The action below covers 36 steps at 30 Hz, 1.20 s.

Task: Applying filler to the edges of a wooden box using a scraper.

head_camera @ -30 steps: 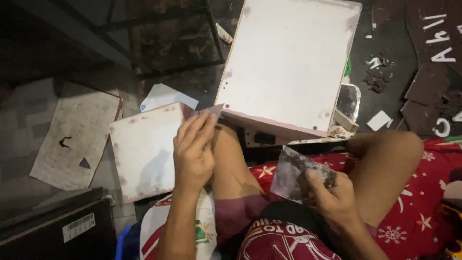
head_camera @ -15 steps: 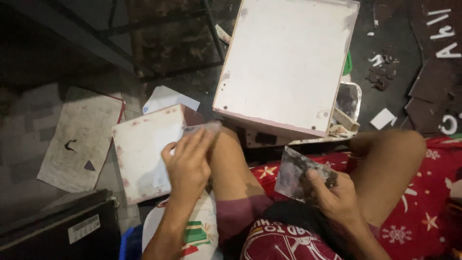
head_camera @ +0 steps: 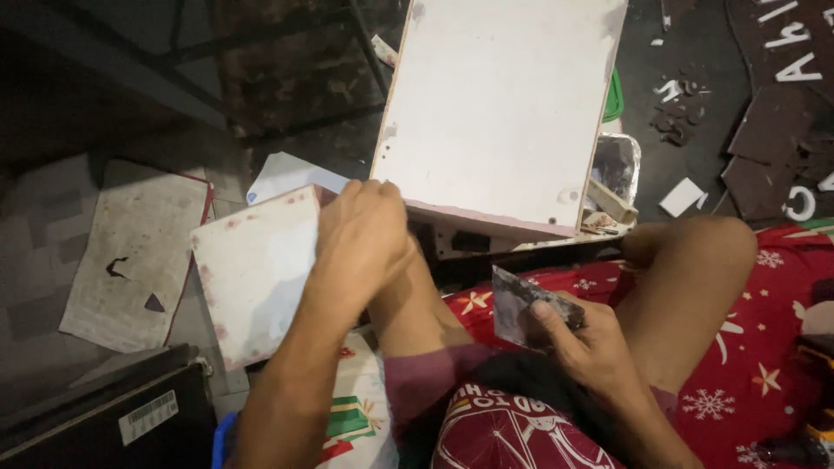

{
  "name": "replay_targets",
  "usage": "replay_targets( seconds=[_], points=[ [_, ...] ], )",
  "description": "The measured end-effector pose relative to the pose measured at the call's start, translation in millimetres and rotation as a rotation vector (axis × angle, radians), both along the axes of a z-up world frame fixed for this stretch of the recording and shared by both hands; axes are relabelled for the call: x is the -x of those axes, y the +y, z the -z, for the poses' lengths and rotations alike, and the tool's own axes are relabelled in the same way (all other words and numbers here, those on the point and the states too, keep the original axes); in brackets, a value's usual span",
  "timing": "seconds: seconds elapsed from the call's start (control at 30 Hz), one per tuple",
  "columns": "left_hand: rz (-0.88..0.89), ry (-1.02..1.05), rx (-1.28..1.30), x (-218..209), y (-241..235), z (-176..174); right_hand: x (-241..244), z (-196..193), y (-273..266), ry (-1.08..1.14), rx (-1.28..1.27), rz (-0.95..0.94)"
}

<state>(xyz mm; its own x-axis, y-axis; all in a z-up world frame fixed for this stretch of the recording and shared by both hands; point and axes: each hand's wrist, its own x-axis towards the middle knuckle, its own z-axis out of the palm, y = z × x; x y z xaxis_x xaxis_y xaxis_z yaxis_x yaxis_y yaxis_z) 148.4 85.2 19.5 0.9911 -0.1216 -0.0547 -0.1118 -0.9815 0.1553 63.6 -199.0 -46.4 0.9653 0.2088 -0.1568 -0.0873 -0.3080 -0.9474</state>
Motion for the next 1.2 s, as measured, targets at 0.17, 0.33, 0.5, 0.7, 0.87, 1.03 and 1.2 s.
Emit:
replay_targets(
  seconds=[0.17, 0.33, 0.5, 0.7, 0.87, 1.03, 1.2],
  points=[
    [0.025, 0.119, 0.045, -9, -16, 11, -12, 3, 9, -0.104, 0.004, -0.067],
    [0.03, 0.143, 0.074, -9, -32, 6, -37, 10, 24, -0.285, 0.085, -0.217],
    [0.052, 0.217, 0.147, -7, -53, 9, -40, 41, 20, -0.289, 0.225, -0.265],
    [0.093, 0.272, 0.194, 2, -46, -33, -42, 45, 18, -0.302, 0.228, -0.273],
    [0.036, 0.049, 0.471, 36, -3, -54, -40, 17, 19, -0.132, 0.114, -0.21],
    [0.121, -0.246, 0.919, 92, -3, -20, 0, 30, 5, 0.313, -0.205, 0.146],
    [0.191, -0.25, 1.04, 142, -60, 33, 15, 0, 27, 0.472, -0.884, 0.485]
  ],
)
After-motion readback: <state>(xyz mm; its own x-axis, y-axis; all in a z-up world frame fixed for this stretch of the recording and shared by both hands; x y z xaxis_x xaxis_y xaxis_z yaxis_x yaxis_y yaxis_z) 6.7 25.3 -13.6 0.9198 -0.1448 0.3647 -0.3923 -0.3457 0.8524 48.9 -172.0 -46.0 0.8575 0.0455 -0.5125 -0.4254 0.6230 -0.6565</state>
